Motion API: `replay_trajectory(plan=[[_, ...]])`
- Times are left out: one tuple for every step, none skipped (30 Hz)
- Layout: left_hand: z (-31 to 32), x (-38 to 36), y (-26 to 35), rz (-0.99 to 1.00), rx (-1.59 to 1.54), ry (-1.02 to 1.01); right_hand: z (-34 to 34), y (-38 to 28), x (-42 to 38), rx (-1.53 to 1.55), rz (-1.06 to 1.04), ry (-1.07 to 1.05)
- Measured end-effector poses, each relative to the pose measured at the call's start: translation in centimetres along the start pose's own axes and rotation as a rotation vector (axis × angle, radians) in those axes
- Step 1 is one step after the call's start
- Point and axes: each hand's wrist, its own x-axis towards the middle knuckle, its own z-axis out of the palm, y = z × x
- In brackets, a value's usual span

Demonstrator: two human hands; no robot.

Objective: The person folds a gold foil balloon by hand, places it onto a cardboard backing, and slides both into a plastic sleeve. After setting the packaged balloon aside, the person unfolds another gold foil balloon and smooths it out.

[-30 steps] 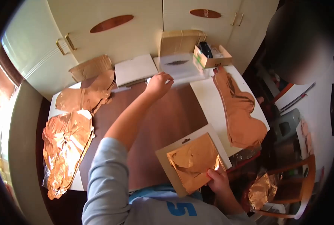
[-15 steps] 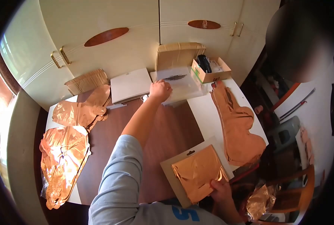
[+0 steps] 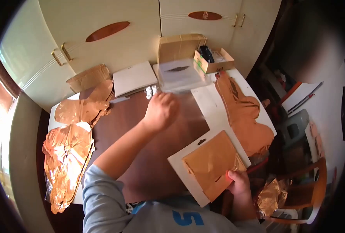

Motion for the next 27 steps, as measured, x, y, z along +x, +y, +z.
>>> replay_trajectory(plan=[[-1.9, -1.7, 1.9, -0.002, -0.018, -0.039, 1.3, -0.5, -0.5, -0.005, 0.057, 0.006], [-3.4, -3.8, 3.8, -0.011, -0.038, -0.080, 1.8, -0.2, -0.7, -0.030, 0.103, -0.029], [-4.3, -6.2, 5.0, -0.016, -0.020, -0.105, 2.3, 0.1, -0.9, -0.056, 0.149, -0.066], [-5.3, -8.2, 6.1, -0.018, 0.003, -0.129, 2.9, 0.4, -1.2, -0.083, 0.194, -0.103], [-6.6, -9.7, 7.6, -0.082, -0.029, -0.176, 1.8, 1.7, -1.3, -0.134, 0.254, -0.170], [-7.4, -11.5, 8.7, -0.123, -0.050, -0.214, 1.7, 2.5, -1.6, -0.138, 0.337, -0.221], [-8.2, -13.1, 9.6, -0.161, -0.069, -0.246, 1.6, 3.2, -1.9, -0.146, 0.419, -0.273], [-8.9, -14.4, 10.4, -0.199, -0.088, -0.278, 1.5, 4.0, -2.2, -0.158, 0.501, -0.327], [-9.4, -15.4, 10.9, -0.224, -0.100, -0.312, 1.5, 5.1, -2.7, -0.162, 0.504, -0.327], [-10.0, -16.1, 11.3, -0.247, -0.108, -0.342, 1.6, 6.0, -2.9, -0.165, 0.510, -0.341], [-10.5, -16.8, 11.5, -0.272, -0.116, -0.372, 1.6, 7.0, -3.2, -0.168, 0.515, -0.355], [-10.9, -17.4, 11.9, -0.296, -0.125, -0.400, 1.7, 7.7, -3.5, -0.170, 0.527, -0.378], [-11.3, -17.6, 12.1, -0.270, -0.122, -0.416, 2.1, 7.7, -3.7, -0.178, 0.540, -0.395], [-11.9, -17.5, 12.1, -0.242, -0.118, -0.432, 2.4, 7.8, -3.9, -0.185, 0.552, -0.412], [-12.3, -17.5, 12.2, -0.214, -0.114, -0.448, 3.3, 7.2, -4.0, -0.197, 0.570, -0.422], [-12.4, -17.9, 12.2, -0.229, -0.119, -0.392, 3.8, 6.8, -4.2, -0.209, 0.584, -0.434], [-12.1, -18.3, 12.0, -0.242, -0.124, -0.336, 3.1, 7.4, -4.0, -0.231, 0.579, -0.462], [-12.1, -18.4, 12.0, -0.255, -0.132, -0.282, 3.0, 7.8, -4.0, -0.227, 0.543, -0.448], [-12.3, -18.6, 12.1, -0.272, -0.147, -0.268, 3.0, 8.3, -4.2, -0.223, 0.511, -0.431], [-12.7, -18.4, 12.3, -0.289, -0.164, -0.254, 3.2, 8.2, -4.4, -0.212, 0.470, -0.400], [-13.0, -18.2, 12.4, -0.304, -0.179, -0.239, 3.5, 8.0, -4.7, -0.203, 0.428, -0.369], [-13.4, -18.0, 12.4, -0.279, -0.212, -0.254, 4.2, 7.5, -4.9, -0.180, 0.394, -0.313], [-13.7, -17.9, 12.3, -0.253, -0.245, -0.268, 4.8, 7.0, -5.1, -0.158, 0.360, -0.258], [-13.9, -17.9, 12.3, -0.229, -0.276, -0.280, 5.1, 6.7, -5.1, -0.137, 0.326, -0.204], [-13.8, -18.2, 12.1, -0.215, -0.296, -0.287, 3.9, 7.3, -4.8, -0.162, 0.312, -0.237], [-13.5, -18.8, 11.9, -0.203, -0.316, -0.295, 2.8, 7.8, -4.6, -0.186, 0.297, -0.270], [-13.5, -19.0, 11.8, -0.191, -0.336, -0.306, 3.1, 7.9, -4.6, -0.177, 0.278, -0.268]])
